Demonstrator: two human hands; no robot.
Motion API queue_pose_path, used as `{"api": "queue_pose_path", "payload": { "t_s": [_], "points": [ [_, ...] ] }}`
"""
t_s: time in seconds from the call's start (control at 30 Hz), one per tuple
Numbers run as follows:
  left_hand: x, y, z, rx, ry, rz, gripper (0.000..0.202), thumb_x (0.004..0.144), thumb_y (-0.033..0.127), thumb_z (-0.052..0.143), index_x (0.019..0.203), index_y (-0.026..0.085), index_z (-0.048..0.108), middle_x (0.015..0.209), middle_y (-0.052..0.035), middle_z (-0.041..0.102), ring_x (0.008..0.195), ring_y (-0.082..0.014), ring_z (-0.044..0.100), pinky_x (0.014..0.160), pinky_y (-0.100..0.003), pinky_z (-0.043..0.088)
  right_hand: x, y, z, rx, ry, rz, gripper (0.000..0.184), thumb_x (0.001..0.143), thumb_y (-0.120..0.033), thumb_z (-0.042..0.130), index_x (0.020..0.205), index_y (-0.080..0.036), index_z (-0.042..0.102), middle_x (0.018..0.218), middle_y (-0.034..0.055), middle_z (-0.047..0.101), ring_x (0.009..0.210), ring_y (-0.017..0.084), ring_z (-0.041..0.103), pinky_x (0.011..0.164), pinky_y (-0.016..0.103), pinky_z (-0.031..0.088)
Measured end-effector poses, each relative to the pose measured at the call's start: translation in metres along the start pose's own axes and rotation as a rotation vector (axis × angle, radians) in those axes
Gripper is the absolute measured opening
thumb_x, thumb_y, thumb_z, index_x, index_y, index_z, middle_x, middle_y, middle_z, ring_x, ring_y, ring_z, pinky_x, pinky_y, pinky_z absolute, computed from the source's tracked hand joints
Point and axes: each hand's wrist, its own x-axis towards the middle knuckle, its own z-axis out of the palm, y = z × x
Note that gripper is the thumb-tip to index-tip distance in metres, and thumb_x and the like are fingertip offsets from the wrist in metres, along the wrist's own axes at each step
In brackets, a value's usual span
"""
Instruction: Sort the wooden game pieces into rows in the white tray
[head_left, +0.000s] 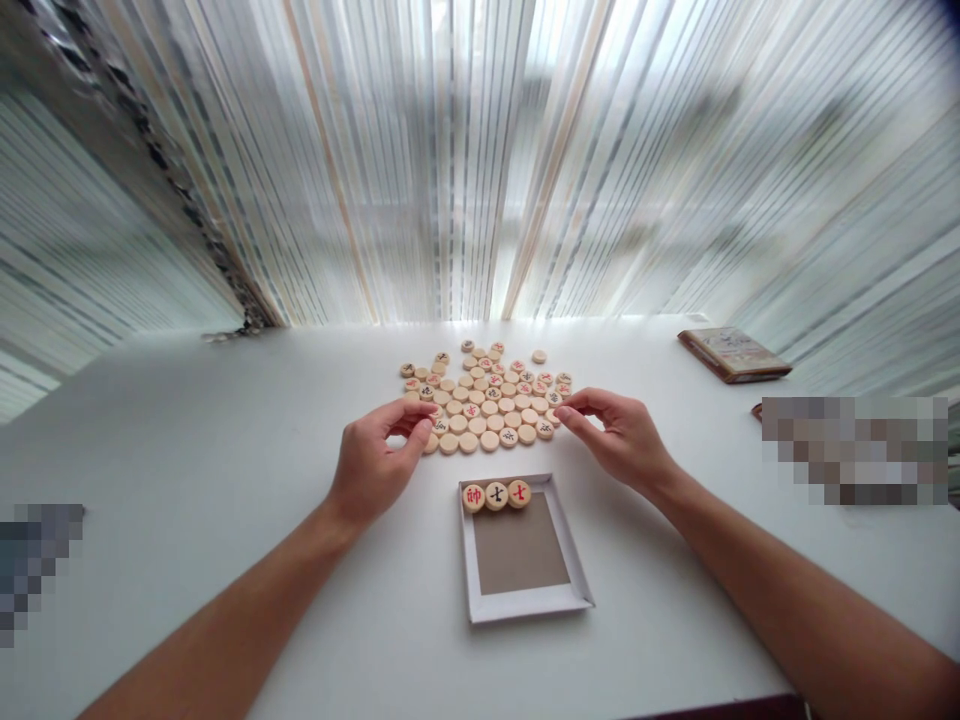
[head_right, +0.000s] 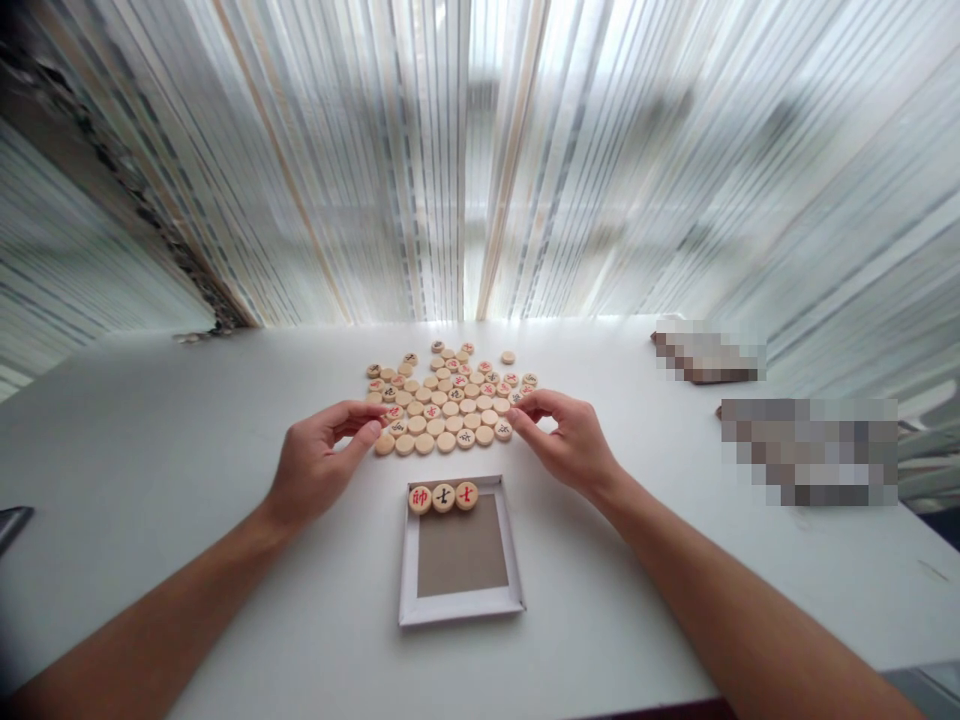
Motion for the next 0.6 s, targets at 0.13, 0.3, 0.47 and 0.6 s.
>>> {"api": "queue_pose_path", "payload": {
  "t_s": [0.13, 0.3, 0.47, 0.6],
  "points": [
    [0.0006, -0.0012, -0.0006, 0.039, 0.007, 0.003, 0.026, 0.092, 0.035, 0.069, 0.106, 0.018, 0.083, 0.103, -0.0088, 0.085, 0.092, -0.0255, 0.080, 0.077, -0.033, 0.065, 0.0017, 0.0060, 0.0015, 0.003, 0.024, 0.024, 0.028, 0.097, -0.044, 0.071, 0.087, -0.020, 0.078, 0.085, 0.0068, 0.080, 0.078, 0.022, 0.073, 0.070, 0.031, 0.055],
    [0.0032, -0.0039, -0.0023, 0.073, 0.007, -0.013, 0.025, 0.091, 0.034, 0.068, 0.105, 0.019, 0.083, 0.101, -0.0073, 0.086, 0.091, -0.0257, 0.080, 0.067, -0.030, 0.062, 0.0030, 0.0080, 0.0020, 0.008, 0.039, 0.055, 0.029, 0.097, -0.046, 0.071, 0.088, -0.019, 0.079, 0.084, 0.0063, 0.080, 0.075, 0.022, 0.072, 0.070, 0.031, 0.055],
    [0.0034, -0.0023, -0.0011, 0.094, -0.007, -0.026, 0.025, 0.091, 0.033, 0.067, 0.105, 0.019, 0.083, 0.103, -0.0072, 0.086, 0.092, -0.0253, 0.080, 0.065, -0.028, 0.060, 0.0040, 0.0090, 0.0013, 0.012, 0.053, 0.086, 0.031, 0.095, -0.048, 0.072, 0.089, -0.019, 0.079, 0.086, 0.0069, 0.080, 0.076, 0.022, 0.072, 0.072, 0.032, 0.055],
    [0.0018, 0.0009, 0.0002, 0.115, -0.016, -0.017, 0.027, 0.090, 0.031, 0.067, 0.106, 0.018, 0.083, 0.104, -0.0070, 0.086, 0.094, -0.0249, 0.080, 0.063, -0.027, 0.059, 0.0042, 0.0087, 0.0014, 0.013, 0.058, 0.103, 0.032, 0.094, -0.049, 0.072, 0.090, -0.018, 0.079, 0.086, 0.0070, 0.080, 0.077, 0.022, 0.072, 0.074, 0.033, 0.055]
  ]
}}
